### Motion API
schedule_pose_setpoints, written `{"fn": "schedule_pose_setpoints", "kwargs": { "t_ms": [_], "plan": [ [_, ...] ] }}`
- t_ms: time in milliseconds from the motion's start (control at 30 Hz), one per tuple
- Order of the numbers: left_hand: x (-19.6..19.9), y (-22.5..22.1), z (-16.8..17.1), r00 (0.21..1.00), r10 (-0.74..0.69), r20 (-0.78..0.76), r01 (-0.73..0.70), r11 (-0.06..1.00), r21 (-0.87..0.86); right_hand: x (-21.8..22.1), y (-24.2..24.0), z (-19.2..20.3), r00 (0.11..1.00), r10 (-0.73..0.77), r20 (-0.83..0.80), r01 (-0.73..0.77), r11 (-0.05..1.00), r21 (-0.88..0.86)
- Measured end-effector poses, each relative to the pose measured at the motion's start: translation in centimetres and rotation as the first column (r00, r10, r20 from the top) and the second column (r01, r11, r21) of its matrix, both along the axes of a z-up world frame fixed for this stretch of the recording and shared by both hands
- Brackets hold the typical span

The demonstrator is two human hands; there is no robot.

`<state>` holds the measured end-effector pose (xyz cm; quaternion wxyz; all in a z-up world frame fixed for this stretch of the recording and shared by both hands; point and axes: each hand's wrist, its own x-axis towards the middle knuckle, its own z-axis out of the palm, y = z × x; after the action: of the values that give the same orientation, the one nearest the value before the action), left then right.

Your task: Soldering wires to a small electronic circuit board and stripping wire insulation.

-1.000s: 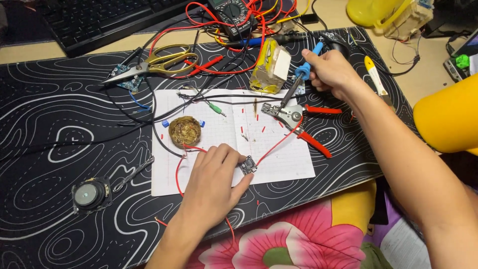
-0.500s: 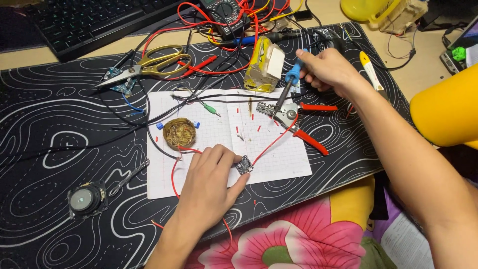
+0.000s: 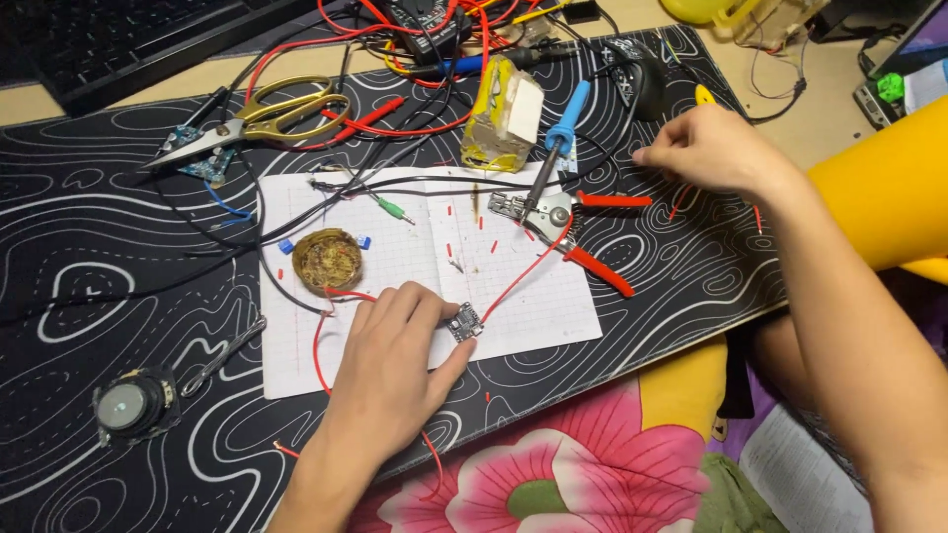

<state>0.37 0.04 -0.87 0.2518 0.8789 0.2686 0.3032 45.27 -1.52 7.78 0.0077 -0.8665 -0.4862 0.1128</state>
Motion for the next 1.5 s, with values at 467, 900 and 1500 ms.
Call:
{"fn": "schedule_pose_setpoints", "kwargs": {
  "t_ms": [467,900,1500],
  "plan": [
    [-0.2,-0.4,1.1,0.999,0.041,-0.027,-0.041,0.999,0.004,3.6,-10.6,-3.1,0.891,0.426,0.157,-0.454,0.845,0.284],
    [-1.0,-2.1,2.8,0.975,0.212,-0.069,-0.166,0.899,0.405,3.2,-19.6,-2.0,0.963,0.269,0.020,-0.268,0.945,0.188],
    [7.9,-14.1,1.8,0.921,0.016,0.390,0.201,0.837,-0.509,-13.2,-21.9,0.4,0.797,0.581,0.164,-0.600,0.732,0.322]
  ]
}}
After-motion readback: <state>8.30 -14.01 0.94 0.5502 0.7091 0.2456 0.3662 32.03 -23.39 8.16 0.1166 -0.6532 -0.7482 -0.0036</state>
